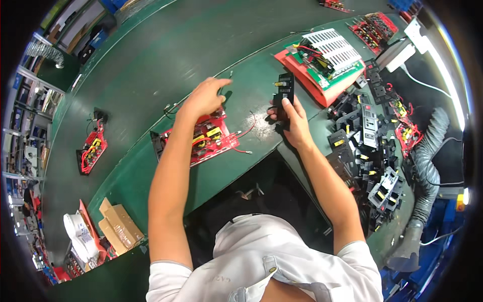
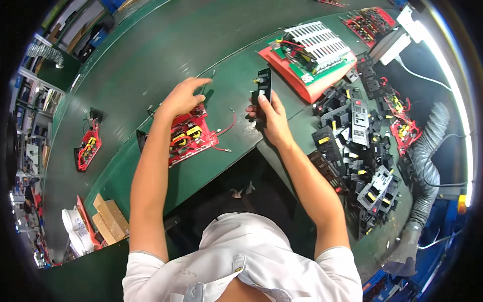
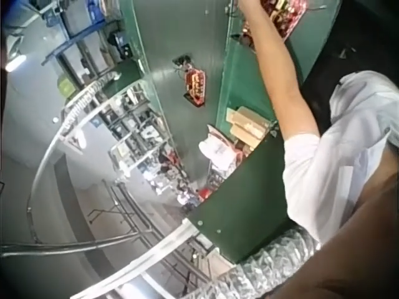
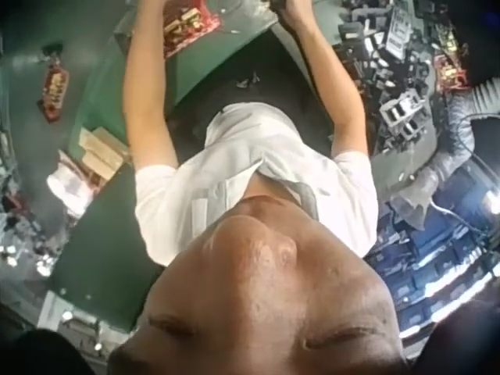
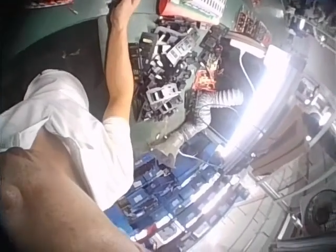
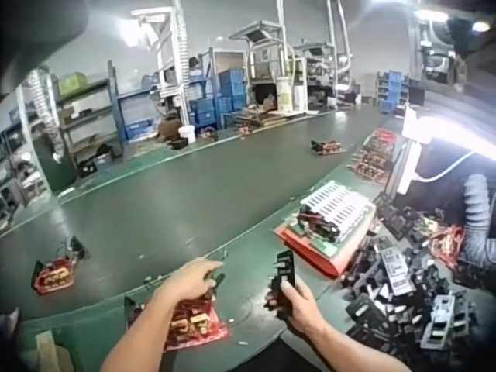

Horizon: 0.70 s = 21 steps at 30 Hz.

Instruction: Manually assembling electronic components onto printed circuit boards.

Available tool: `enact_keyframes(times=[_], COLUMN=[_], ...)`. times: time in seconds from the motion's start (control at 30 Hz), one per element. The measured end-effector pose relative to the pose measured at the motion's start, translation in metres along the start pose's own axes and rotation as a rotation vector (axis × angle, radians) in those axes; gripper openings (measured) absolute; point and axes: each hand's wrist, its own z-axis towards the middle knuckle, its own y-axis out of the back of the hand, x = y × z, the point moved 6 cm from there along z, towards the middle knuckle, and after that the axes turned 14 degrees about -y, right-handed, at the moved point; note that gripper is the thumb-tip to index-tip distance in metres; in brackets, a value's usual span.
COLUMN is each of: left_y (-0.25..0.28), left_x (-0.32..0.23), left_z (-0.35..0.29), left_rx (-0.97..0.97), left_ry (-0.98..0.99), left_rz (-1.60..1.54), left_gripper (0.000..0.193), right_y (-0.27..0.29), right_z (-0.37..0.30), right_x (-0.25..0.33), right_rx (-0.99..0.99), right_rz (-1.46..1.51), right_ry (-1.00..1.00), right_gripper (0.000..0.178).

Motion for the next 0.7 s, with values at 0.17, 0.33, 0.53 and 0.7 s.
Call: enact_keyframes(times=[0.17, 0.33, 0.53, 0.7], left_y=[-0.009, 0.007, 0.004, 0.0], left_x=[0.023, -0.005, -0.018, -0.005], left_z=[0.011, -0.001, -0.009, -0.007], left_rx=[0.007, -0.137, -0.345, -0.398], left_ry=[-0.02, -0.096, -0.186, -0.127], left_rz=[-0.175, -0.017, 0.052, -0.122], left_gripper=[0.028, 0.021, 0.015, 0.021], right_y=[0.001, -0.013, -0.067, -0.074], right_z=[0.005, 0.025, 0.054, 0.049], right_x=[-0.003, 0.002, -0.012, -0.02], right_rx=[0.001, 0.017, 0.188, 0.255], right_rz=[0.08, 0.119, 0.096, 0.043], right_ry=[-0.041, -0.123, -0.175, -0.224], right_gripper=[0.033, 0.032, 0.038, 0.039])
